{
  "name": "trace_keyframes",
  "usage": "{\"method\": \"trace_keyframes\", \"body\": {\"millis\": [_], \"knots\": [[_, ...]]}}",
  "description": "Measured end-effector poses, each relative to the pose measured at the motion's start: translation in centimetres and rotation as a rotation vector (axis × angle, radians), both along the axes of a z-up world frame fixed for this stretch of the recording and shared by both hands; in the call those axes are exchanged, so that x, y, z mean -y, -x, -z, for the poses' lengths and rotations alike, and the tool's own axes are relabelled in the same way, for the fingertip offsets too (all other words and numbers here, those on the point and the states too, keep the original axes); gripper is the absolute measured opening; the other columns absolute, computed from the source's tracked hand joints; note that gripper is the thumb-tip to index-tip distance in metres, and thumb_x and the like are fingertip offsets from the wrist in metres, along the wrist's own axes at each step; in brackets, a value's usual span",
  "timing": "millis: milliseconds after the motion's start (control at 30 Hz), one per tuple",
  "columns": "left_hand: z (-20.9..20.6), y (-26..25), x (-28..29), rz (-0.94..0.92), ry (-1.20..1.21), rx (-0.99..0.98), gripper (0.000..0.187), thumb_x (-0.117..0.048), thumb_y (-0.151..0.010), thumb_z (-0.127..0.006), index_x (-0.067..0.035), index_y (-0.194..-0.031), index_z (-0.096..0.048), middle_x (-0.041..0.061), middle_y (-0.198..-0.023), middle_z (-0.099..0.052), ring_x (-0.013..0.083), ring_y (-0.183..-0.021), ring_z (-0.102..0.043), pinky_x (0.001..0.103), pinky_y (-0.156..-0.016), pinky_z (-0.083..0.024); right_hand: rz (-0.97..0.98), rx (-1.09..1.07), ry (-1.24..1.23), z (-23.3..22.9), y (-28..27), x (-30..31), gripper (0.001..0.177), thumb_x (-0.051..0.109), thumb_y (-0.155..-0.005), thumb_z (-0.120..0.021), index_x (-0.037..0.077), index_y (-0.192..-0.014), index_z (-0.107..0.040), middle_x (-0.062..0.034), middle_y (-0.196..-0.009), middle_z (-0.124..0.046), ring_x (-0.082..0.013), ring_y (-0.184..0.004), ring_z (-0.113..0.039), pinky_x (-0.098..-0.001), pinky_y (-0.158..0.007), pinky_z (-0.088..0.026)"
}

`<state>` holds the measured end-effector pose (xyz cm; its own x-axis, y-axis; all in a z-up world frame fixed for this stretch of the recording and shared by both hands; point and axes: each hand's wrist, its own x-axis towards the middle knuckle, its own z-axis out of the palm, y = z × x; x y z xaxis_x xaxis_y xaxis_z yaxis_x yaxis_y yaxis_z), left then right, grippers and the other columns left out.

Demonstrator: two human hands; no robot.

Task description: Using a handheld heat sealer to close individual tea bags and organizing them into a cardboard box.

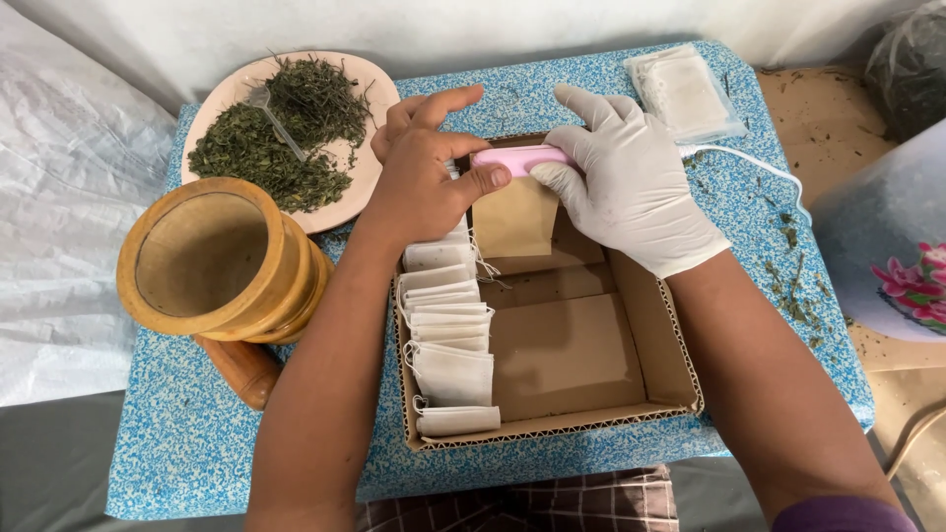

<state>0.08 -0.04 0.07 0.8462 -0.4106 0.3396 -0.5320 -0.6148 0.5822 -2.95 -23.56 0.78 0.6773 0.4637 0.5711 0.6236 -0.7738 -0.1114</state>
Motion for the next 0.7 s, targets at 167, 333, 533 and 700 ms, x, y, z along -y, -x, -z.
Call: {"method": "trace_keyframes", "body": {"millis": [167,333,533,700], "knots": [[-0.2,0.1,0.0,0.026,0.023,-0.001,0.029,-0.048,-0.085,-0.073,-0.024,-0.097,-0.082,-0.009,-0.147,-0.048,0.0271,-0.133,-0.03,0.052,-0.1,-0.016,0.002,0.037,0.021,-0.2,0.1,-0.1,0.026,0.036,-0.099,-0.06,0.011,-0.094,-0.069,-0.0302,-0.141,-0.055,-0.0516,-0.104,-0.054,-0.0599,-0.102,-0.035],[0.0,0.2,-0.2,0.063,0.05,0.062,0.029,-0.05,-0.086,-0.072,-0.024,-0.096,-0.082,-0.011,-0.145,-0.051,0.0275,-0.13,-0.033,0.051,-0.1,-0.017,-0.012,0.11,-0.007,-0.3,0.6,-0.1,0.03,0.037,-0.101,-0.062,0.01,-0.091,-0.068,-0.0217,-0.12,-0.055,-0.0428,-0.103,-0.052,-0.0535,-0.091,-0.04],[0.1,0.2,-0.3,0.113,0.053,0.131,0.037,-0.053,-0.087,-0.068,-0.021,-0.101,-0.08,-0.011,-0.132,-0.061,0.0241,-0.126,-0.037,0.05,-0.097,-0.017,0.03,0.074,0.013,-0.7,1.0,-0.1,0.033,0.039,-0.1,-0.066,0.008,-0.087,-0.064,-0.0098,-0.101,-0.049,-0.0316,-0.088,-0.05,-0.0447,-0.062,-0.043],[-0.1,0.3,-0.3,0.123,0.065,0.117,0.039,-0.054,-0.088,-0.066,-0.021,-0.102,-0.08,-0.011,-0.131,-0.059,0.0248,-0.126,-0.036,0.05,-0.098,-0.017,0.035,0.086,0.031,-1.0,1.2,0.0,0.033,0.036,-0.101,-0.068,0.008,-0.084,-0.061,-0.0092,-0.105,-0.05,-0.03,-0.088,-0.049,-0.0427,-0.062,-0.043]]}}
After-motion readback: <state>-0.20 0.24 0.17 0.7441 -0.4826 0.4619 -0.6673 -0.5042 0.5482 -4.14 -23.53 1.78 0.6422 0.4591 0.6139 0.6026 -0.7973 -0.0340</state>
